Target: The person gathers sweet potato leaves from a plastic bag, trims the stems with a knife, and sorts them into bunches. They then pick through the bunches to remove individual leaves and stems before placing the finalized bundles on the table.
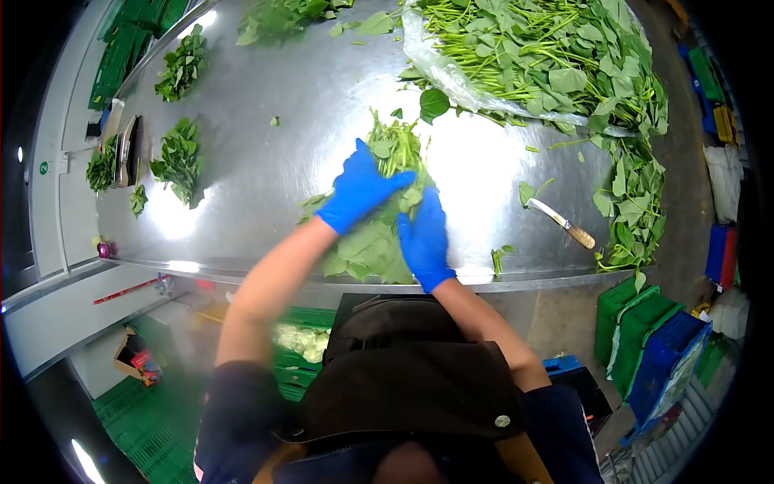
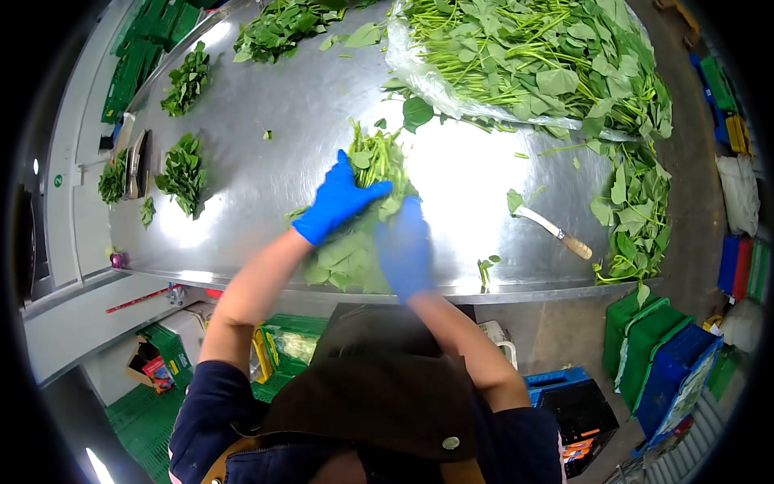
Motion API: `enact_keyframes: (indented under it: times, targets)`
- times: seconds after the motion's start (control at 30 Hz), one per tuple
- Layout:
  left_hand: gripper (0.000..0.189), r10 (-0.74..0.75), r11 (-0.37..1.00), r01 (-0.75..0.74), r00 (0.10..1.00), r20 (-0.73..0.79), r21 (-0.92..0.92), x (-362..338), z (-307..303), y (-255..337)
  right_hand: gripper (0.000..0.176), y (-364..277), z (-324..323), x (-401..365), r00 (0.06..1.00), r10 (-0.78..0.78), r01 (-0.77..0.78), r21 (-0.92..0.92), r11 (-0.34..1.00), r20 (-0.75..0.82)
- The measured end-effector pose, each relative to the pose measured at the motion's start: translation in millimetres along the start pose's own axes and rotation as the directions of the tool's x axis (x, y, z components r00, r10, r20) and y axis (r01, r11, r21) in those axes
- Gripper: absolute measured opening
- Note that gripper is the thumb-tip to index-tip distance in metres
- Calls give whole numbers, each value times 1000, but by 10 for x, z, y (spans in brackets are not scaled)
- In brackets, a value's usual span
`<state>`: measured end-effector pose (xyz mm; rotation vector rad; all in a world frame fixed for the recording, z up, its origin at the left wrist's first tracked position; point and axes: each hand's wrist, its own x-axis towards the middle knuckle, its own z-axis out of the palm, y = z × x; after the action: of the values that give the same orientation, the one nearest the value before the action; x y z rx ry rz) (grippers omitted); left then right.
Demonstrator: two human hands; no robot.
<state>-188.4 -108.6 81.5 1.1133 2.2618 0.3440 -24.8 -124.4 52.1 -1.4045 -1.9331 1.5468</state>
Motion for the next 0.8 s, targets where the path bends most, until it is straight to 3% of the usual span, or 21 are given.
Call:
enact_keyframes:
  times: [0.03,0.1,0.13,0.17,0.23,0.3,0.37,0.4,0.43,0.47,0.5,0.53,0.63,0.67,0.8]
  targets:
    - [122,16,999,-13,999,45,-49,-59,45,142,69,54,125,47,999,-45,44,89,995,2]
    - [121,44,969,13,974,-224,247,-87,447,145,67,132,297,138,992,-128,121,292,949,6]
    - [120,39,966,26,969,-245,256,-63,500,130,66,126,329,179,986,-166,149,404,903,8]
    - [118,33,964,40,963,-267,264,-10,538,114,65,137,314,200,983,-182,161,372,914,24]
    - [114,42,954,52,952,-303,296,-1,559,113,60,64,136,164,966,-218,190,195,962,136]
    - [109,79,939,40,941,-329,340,-6,567,130,53,145,-343,104,923,-214,257,-101,961,320]
    - [105,109,911,30,945,-310,412,-5,559,131,40,700,-854,81,972,-232,233,-43,971,32]
    - [103,124,894,25,946,-300,447,3,534,120,30,658,-1235,56,939,-287,264,-137,955,-190]
    - [101,168,887,-33,952,-255,461,16,498,99,33,587,-1653,17,899,-353,297,-233,926,-259]
    - [100,212,877,-91,955,-209,471,31,449,67,42,694,-2012,6,872,-418,266,-469,842,-256]
    - [99,254,864,-148,954,-162,481,35,396,34,39,766,-2251,-8,828,-487,162,-713,682,-278]
    - [102,302,850,-215,947,-111,481,17,328,19,40,823,-2457,-76,900,-373,29,-825,565,-224]
    - [103,329,848,-264,942,-65,461,-30,215,30,40,1373,-2722,-107,967,-233,78,-754,652,-102]
    - [110,240,873,-214,971,-4,438,-33,172,88,40,1450,-2722,-126,963,-244,87,-717,691,-119]
    - [126,263,892,-203,960,-98,404,23,264,30,37,1091,-2621,-178,947,-290,189,-485,854,-142]
